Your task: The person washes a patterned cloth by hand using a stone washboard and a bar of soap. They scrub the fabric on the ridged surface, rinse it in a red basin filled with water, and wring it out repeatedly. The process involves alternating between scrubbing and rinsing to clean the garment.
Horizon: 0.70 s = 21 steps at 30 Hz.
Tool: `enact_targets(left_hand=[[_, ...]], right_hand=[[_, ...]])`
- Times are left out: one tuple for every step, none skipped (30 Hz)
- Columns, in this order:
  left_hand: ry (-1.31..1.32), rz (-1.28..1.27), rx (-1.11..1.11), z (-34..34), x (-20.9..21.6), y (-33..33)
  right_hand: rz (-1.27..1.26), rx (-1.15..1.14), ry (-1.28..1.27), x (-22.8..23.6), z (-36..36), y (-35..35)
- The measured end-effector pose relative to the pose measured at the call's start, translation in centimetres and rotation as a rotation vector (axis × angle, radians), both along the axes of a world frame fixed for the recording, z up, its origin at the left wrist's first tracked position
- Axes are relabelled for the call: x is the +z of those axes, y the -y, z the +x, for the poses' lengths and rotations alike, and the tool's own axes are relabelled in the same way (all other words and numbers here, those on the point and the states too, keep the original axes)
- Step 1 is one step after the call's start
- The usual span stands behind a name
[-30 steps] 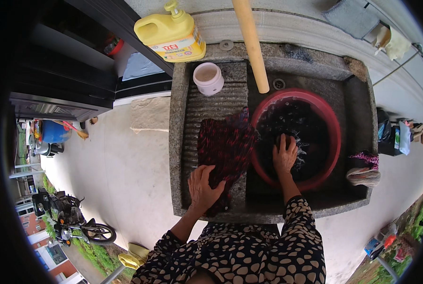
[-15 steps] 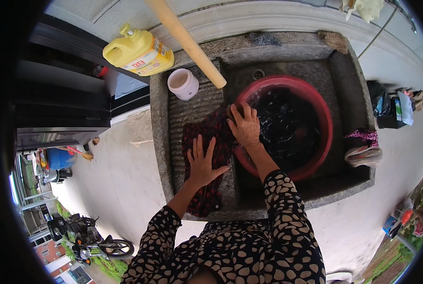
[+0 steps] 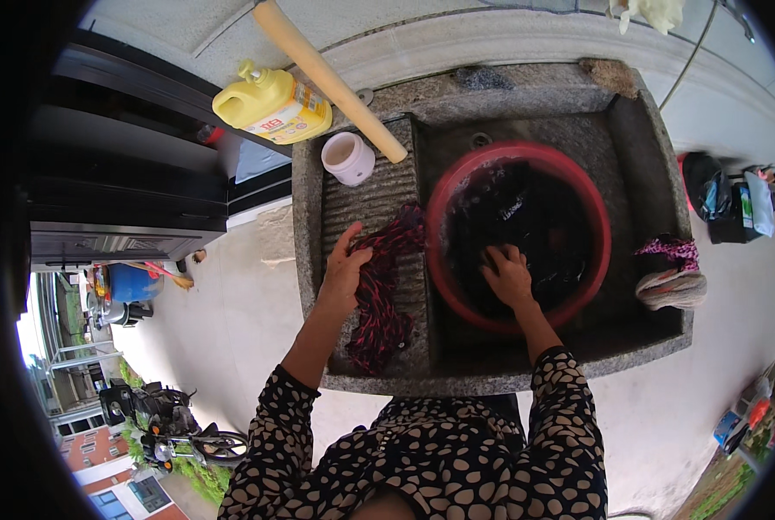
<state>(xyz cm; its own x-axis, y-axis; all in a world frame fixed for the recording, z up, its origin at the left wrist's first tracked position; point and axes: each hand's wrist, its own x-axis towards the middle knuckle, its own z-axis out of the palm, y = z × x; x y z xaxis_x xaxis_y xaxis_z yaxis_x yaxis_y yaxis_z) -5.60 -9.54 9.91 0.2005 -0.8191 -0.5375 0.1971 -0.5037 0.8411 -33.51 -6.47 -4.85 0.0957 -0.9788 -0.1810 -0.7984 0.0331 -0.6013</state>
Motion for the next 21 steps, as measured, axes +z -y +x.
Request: enact_targets(left_hand=[[-0.089, -0.039, 0.047, 0.2, 2.1, 0.3], [-0.181, -0.078, 0.090, 0.5, 4.2, 0.7], [-0.246, -0.143, 0.126, 0.3, 6.5, 0.8], [-0.205, -0.228, 0.143, 1.2, 7.4, 1.0], [-0.222, -0.287, 0.159, 1.0, 9.6, 1.1], [-0.247, -0.342, 0.166, 0.3, 12.2, 1.4], [-0.243, -0.381, 0.181, 0.0, 14.5, 1.3], [-0.242, -0.418, 0.198, -0.1, 16.0, 1.1], [-0.208, -0.454, 0.205, 0.1, 16.6, 0.8], [-0.206, -0.448, 0.243, 0.0, 16.7, 0.3], [-0.193, -0.443, 0.291, -0.1, 17.0, -0.8], [-0.199, -0.431, 0.326, -0.6, 16.6, -1.7], [-0.234, -0.411, 0.359, -0.7, 14.9, -2.9], [-0.280, -0.367, 0.376, -0.3, 12.6, -4.4], [-0.257, -0.314, 0.416, 0.4, 10.0, -6.5], [-0.237, -0.238, 0.500, 0.6, 7.2, -8.7], [-0.238, -0.168, 0.531, 1.6, 3.9, -11.5], [-0.131, -0.074, 0.590, 2.2, 1.1, -14.1], [-0.117, -0.003, 0.560, 2.4, -0.7, -16.3], [0.279, 0.057, 0.330, 2.5, -1.3, -17.9], [0.661, 0.105, 0.078, 2.6, -1.8, -19.1]], right_hand=[[0.008, -0.005, 0.038, 0.3, 0.3, -0.2], [0.026, 0.010, 0.044, 0.4, 0.4, -0.4], [0.045, 0.023, 0.049, 0.5, 0.5, -0.6], [0.063, 0.037, 0.054, 0.6, 0.6, -0.6], [0.062, 0.034, 0.048, 0.7, 0.6, -0.6], [0.063, 0.022, 0.037, 0.7, 0.2, -0.6], [0.065, 0.022, 0.037, 0.8, 0.3, -0.6], [0.057, 0.010, 0.055, 0.8, 0.3, -0.6], [0.049, -0.003, 0.072, 0.6, 0.1, -0.5], [0.041, -0.019, 0.089, 0.5, -0.1, -0.5], [0.019, -0.025, 0.103, 0.3, 0.3, -0.4], [0.000, -0.049, 0.100, -0.1, -0.1, -0.5], [-0.020, -0.074, 0.098, -0.6, -0.4, -0.5], [-0.015, -0.087, 0.081, -0.9, -0.4, -0.5], [-0.009, -0.096, 0.068, -1.0, -0.2, -0.4], [-0.003, -0.105, 0.048, -1.2, -0.1, -0.3], [0.019, -0.124, 0.029, -1.3, 0.2, -0.2], [0.040, -0.141, 0.009, -1.5, 0.5, 0.0], [0.062, -0.162, -0.018, -1.8, 0.6, 0.2], [0.124, -0.266, 0.263, -3.2, -0.2, 0.7], [0.175, -0.377, 0.540, -5.8, -1.7, 1.4]])
